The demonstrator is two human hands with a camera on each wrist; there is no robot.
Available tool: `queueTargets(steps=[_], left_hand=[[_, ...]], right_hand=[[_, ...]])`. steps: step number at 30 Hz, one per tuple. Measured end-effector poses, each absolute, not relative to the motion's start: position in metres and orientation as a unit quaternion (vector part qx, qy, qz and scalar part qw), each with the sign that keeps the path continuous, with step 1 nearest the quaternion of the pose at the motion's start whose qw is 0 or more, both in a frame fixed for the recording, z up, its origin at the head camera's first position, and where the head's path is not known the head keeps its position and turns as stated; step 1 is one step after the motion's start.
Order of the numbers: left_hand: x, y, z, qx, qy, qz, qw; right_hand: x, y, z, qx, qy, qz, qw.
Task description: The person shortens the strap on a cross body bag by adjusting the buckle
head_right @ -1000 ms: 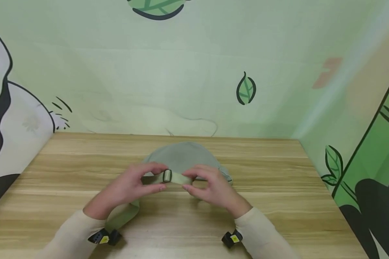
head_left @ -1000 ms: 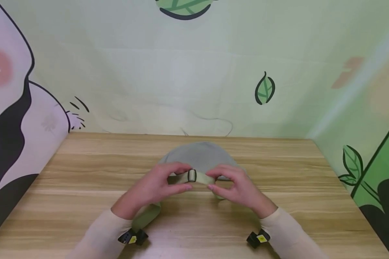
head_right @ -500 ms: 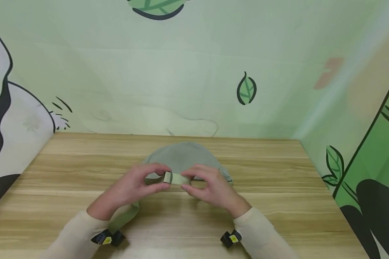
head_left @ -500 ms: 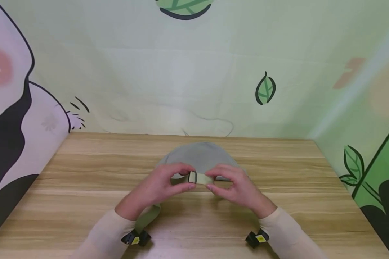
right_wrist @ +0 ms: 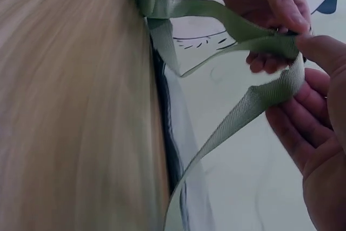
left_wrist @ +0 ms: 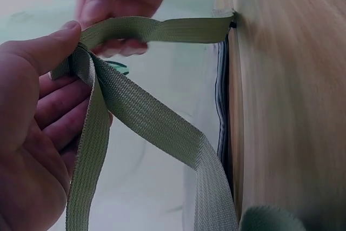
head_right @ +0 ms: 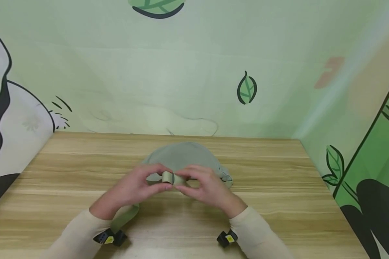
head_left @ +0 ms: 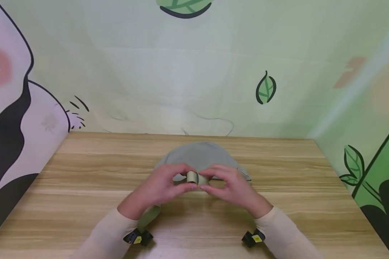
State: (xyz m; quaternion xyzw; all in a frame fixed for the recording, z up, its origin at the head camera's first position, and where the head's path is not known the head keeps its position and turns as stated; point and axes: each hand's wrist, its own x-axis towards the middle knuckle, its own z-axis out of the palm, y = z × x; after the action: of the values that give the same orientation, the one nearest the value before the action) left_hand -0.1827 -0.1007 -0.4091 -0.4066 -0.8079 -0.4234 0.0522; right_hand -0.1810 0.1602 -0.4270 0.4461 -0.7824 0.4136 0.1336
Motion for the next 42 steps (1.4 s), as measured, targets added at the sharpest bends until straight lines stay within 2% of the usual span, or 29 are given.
queueTargets(steps=[5, 8, 23, 42], left_hand=[[-0.183, -0.108, -0.407, -0.38, -0.818, -0.429, 0.045], [-0.183, -0.113, -0.406, -0.364, -0.827, -0.427, 0.044], [-0.184, -0.114, -0.407, -0.359, -0.827, -0.432, 0.027], [-0.182, -0.106, -0.404, -0.379, -0.825, -0.416, 0.045]], right_hand=[[-0.179, 0.171, -0.432, 0.412, -0.809, 0.407, 0.101], [-0.178, 0.178, -0.435, 0.396, -0.814, 0.413, 0.101], [-0.178, 0.181, -0.438, 0.403, -0.788, 0.441, 0.15], [-0.177, 0.171, -0.427, 0.441, -0.821, 0.301, 0.202]])
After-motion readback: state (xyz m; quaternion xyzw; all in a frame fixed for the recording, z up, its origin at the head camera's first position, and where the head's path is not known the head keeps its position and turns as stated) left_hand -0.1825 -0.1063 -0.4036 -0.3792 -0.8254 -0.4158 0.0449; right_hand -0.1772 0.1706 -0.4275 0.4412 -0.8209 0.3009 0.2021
